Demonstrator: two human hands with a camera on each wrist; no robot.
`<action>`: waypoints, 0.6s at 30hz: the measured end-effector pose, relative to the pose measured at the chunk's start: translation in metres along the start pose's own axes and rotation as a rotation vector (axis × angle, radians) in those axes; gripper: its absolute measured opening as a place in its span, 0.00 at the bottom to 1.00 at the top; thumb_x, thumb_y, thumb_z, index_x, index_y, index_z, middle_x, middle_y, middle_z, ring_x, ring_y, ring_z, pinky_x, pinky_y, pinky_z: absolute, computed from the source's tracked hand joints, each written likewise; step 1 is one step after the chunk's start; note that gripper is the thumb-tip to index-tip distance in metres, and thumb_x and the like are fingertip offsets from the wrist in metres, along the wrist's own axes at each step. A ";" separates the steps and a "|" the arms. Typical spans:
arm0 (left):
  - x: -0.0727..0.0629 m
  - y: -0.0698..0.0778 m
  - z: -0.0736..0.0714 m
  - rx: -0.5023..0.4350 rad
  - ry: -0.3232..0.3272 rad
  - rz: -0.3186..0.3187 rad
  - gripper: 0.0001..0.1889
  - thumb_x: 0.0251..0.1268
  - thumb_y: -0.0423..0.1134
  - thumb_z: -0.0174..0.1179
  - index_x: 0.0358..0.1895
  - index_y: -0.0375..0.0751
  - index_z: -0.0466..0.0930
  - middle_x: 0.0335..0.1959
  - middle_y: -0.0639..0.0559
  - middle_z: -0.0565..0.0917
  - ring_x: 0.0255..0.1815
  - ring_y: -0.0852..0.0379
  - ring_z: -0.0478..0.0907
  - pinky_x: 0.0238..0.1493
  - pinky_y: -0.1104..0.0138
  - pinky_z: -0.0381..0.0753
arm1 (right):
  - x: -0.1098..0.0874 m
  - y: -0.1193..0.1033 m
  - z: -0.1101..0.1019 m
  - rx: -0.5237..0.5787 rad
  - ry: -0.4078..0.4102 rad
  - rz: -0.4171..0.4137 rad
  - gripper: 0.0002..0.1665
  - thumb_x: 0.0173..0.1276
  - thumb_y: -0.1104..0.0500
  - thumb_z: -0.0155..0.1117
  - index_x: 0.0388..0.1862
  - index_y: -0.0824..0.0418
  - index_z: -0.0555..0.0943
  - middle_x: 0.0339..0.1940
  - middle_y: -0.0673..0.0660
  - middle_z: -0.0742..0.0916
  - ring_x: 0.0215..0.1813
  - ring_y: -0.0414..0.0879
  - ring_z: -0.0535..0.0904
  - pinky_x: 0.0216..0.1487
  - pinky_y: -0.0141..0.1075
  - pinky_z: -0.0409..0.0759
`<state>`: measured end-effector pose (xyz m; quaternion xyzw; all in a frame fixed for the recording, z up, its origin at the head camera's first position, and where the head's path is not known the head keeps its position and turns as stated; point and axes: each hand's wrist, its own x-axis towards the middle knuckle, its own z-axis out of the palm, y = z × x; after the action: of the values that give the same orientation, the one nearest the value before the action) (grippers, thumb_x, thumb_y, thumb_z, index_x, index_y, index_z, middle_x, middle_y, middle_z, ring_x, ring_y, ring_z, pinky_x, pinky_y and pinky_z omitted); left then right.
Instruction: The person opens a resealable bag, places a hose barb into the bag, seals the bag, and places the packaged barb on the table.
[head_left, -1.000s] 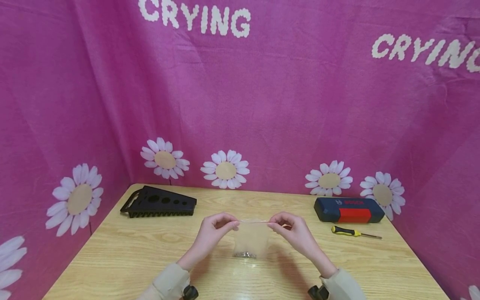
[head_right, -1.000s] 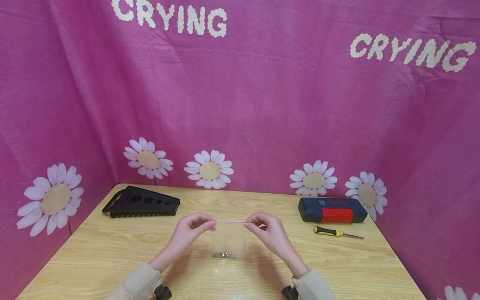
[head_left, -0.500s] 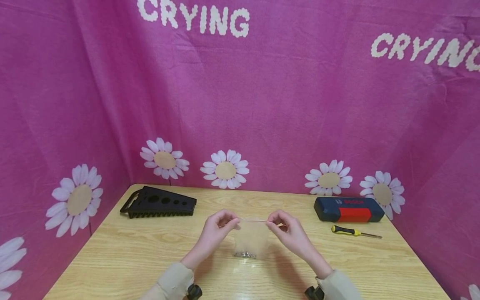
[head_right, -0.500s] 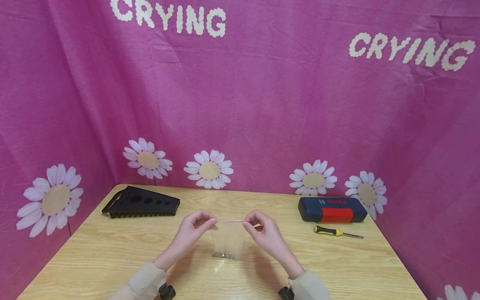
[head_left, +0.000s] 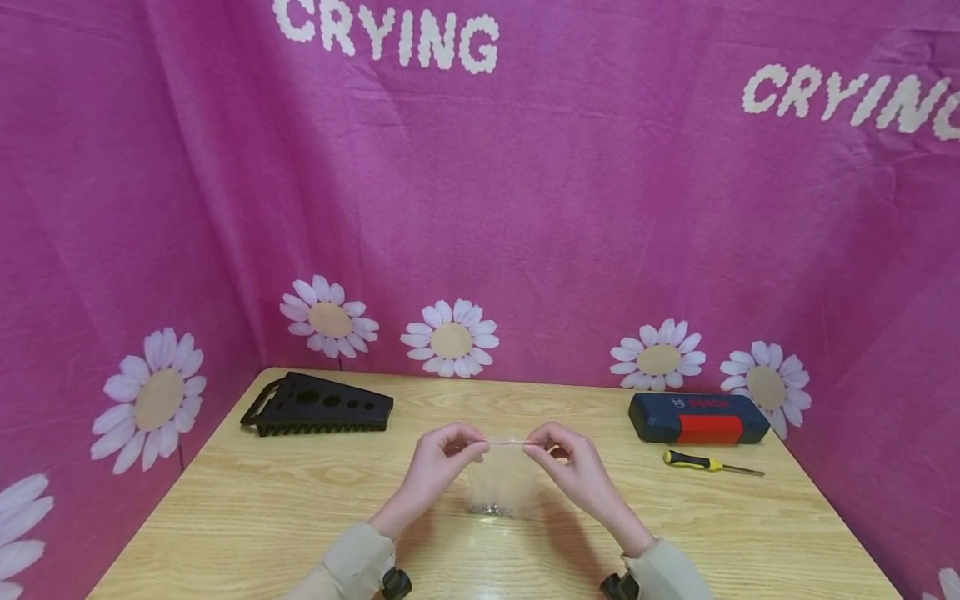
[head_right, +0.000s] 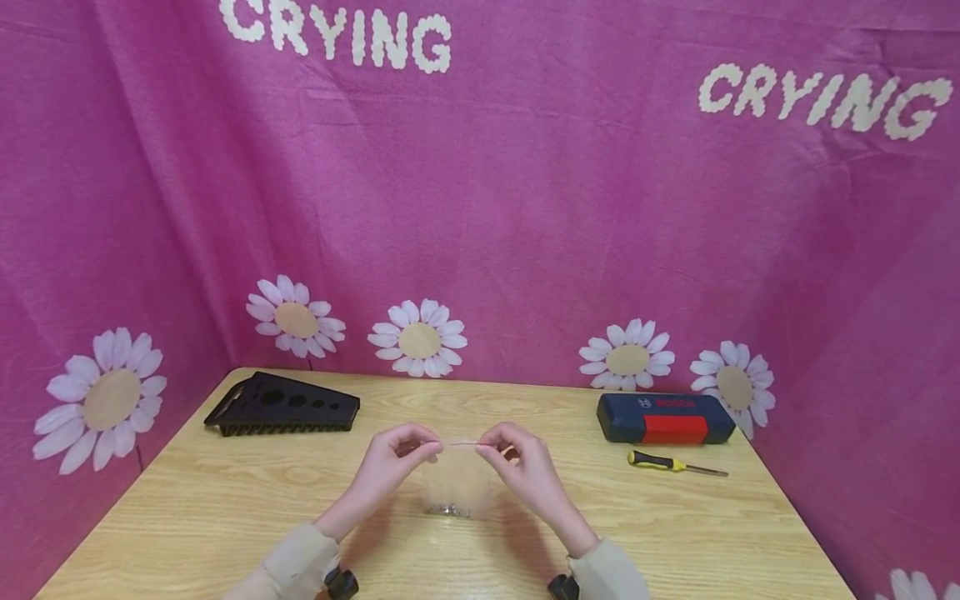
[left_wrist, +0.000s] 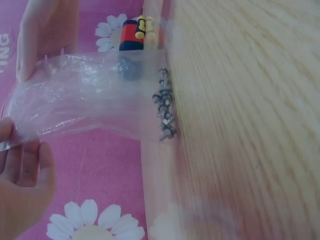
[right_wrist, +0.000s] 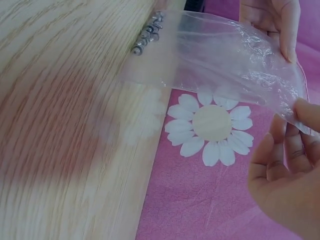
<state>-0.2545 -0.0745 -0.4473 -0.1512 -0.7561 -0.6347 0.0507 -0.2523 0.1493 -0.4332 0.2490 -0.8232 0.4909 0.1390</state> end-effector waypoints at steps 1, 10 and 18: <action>0.000 0.000 0.001 -0.003 -0.001 -0.001 0.07 0.64 0.37 0.66 0.40 0.37 0.85 0.38 0.40 0.87 0.35 0.64 0.83 0.43 0.75 0.82 | 0.000 0.000 0.000 0.005 -0.002 0.009 0.03 0.68 0.61 0.66 0.36 0.60 0.83 0.32 0.55 0.87 0.32 0.29 0.75 0.34 0.29 0.80; 0.004 0.000 0.008 0.046 -0.035 0.041 0.08 0.62 0.42 0.69 0.41 0.44 0.87 0.41 0.47 0.90 0.39 0.69 0.83 0.46 0.73 0.81 | 0.004 -0.004 0.007 -0.010 -0.008 -0.005 0.04 0.67 0.59 0.68 0.37 0.59 0.85 0.33 0.53 0.89 0.34 0.29 0.77 0.36 0.28 0.78; 0.004 0.004 0.012 0.054 -0.022 0.082 0.06 0.62 0.39 0.68 0.38 0.39 0.87 0.37 0.41 0.89 0.32 0.68 0.82 0.34 0.74 0.79 | 0.005 -0.006 0.009 -0.036 0.003 -0.023 0.06 0.67 0.60 0.68 0.36 0.63 0.83 0.32 0.53 0.89 0.32 0.30 0.75 0.35 0.28 0.77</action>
<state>-0.2559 -0.0616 -0.4447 -0.1877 -0.7666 -0.6098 0.0724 -0.2528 0.1377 -0.4310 0.2553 -0.8287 0.4749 0.1500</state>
